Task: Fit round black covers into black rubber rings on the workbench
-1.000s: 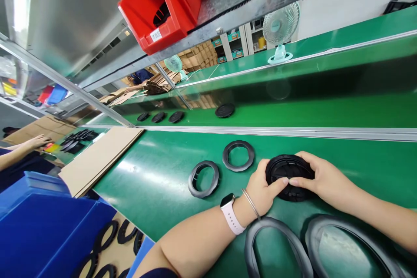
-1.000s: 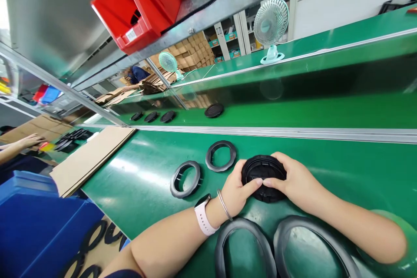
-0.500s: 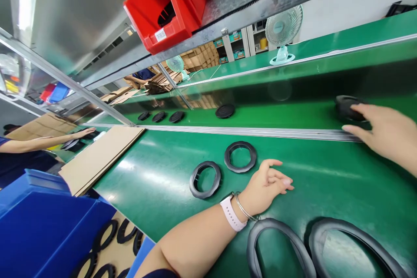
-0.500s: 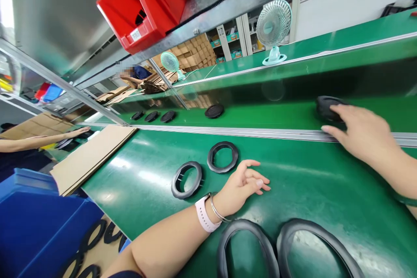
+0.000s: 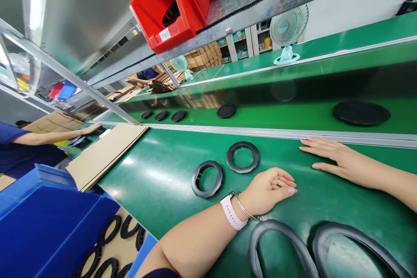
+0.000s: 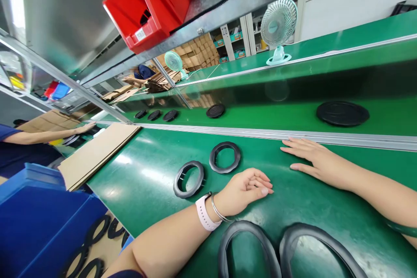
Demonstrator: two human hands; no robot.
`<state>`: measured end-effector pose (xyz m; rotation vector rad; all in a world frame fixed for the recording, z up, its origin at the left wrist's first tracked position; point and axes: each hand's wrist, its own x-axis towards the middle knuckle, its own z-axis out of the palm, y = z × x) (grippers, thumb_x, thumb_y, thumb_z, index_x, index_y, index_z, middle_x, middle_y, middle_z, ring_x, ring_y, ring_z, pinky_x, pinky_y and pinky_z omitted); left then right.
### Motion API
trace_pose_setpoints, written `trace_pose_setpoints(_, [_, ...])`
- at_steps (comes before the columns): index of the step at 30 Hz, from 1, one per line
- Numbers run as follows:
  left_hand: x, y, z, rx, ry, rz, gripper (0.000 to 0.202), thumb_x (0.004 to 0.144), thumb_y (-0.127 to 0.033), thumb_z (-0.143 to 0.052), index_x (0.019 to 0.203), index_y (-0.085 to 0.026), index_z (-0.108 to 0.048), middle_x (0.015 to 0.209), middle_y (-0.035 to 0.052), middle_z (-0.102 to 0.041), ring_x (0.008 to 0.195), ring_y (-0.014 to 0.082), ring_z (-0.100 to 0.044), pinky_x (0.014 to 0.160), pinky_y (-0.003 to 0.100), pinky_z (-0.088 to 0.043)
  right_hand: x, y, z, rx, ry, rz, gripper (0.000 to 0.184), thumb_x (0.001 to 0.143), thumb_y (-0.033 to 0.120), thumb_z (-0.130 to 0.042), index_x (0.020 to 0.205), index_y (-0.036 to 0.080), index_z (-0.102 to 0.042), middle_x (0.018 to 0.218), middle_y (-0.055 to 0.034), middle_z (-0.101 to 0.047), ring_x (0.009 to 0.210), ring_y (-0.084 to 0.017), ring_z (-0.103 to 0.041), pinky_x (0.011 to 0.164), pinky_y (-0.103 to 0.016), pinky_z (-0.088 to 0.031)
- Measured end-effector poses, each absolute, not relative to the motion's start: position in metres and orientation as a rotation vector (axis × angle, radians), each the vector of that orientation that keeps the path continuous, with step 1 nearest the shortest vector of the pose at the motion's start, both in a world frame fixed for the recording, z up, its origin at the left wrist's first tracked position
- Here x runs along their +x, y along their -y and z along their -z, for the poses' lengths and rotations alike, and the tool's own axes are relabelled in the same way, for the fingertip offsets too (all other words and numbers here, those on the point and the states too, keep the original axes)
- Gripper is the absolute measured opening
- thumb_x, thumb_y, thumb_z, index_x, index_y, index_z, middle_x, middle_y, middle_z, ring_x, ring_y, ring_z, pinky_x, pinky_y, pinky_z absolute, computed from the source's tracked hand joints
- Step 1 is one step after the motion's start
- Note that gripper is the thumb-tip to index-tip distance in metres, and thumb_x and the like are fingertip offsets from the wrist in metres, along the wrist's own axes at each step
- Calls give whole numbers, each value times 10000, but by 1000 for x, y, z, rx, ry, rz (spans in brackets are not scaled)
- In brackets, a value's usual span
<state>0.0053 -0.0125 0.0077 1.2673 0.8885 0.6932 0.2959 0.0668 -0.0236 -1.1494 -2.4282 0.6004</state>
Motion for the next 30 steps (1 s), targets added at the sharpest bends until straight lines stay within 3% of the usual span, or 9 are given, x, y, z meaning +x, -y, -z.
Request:
trace_pose_setpoints(4, [5, 13, -5, 1274, -888, -681, 619, 713, -620, -796, 1060, -137, -622, 1067, 158, -700, 1019, 261, -695, 886, 374, -524, 305, -73, 29, -1131, 2429, -593, 501, 983, 491, -536, 1461, 340, -534, 1530, 11, -370, 1441, -298, -270, 1237, -446, -140])
trace_pose_setpoints(21, [4, 12, -4, 1269, -867, -675, 656, 658, -636, -821, 1039, -134, -640, 1049, 158, -702, 1040, 279, -690, 888, 393, -529, 306, -75, 31, -1138, 2479, -509, 530, 988, 562, -504, 1475, 354, -508, 1537, 7, -359, 1440, -307, -271, 1216, -508, -222])
trace_pose_setpoints(30, [3, 11, -3, 1269, -865, -667, 662, 651, -646, -821, 1033, -139, -633, 1053, 163, -699, 1047, 292, -685, 911, 425, -523, 307, -75, 33, -1131, 2476, -521, 527, 991, 545, -515, 1483, 357, -498, 1541, 7, -354, 1442, -297, -271, 1225, -473, -200])
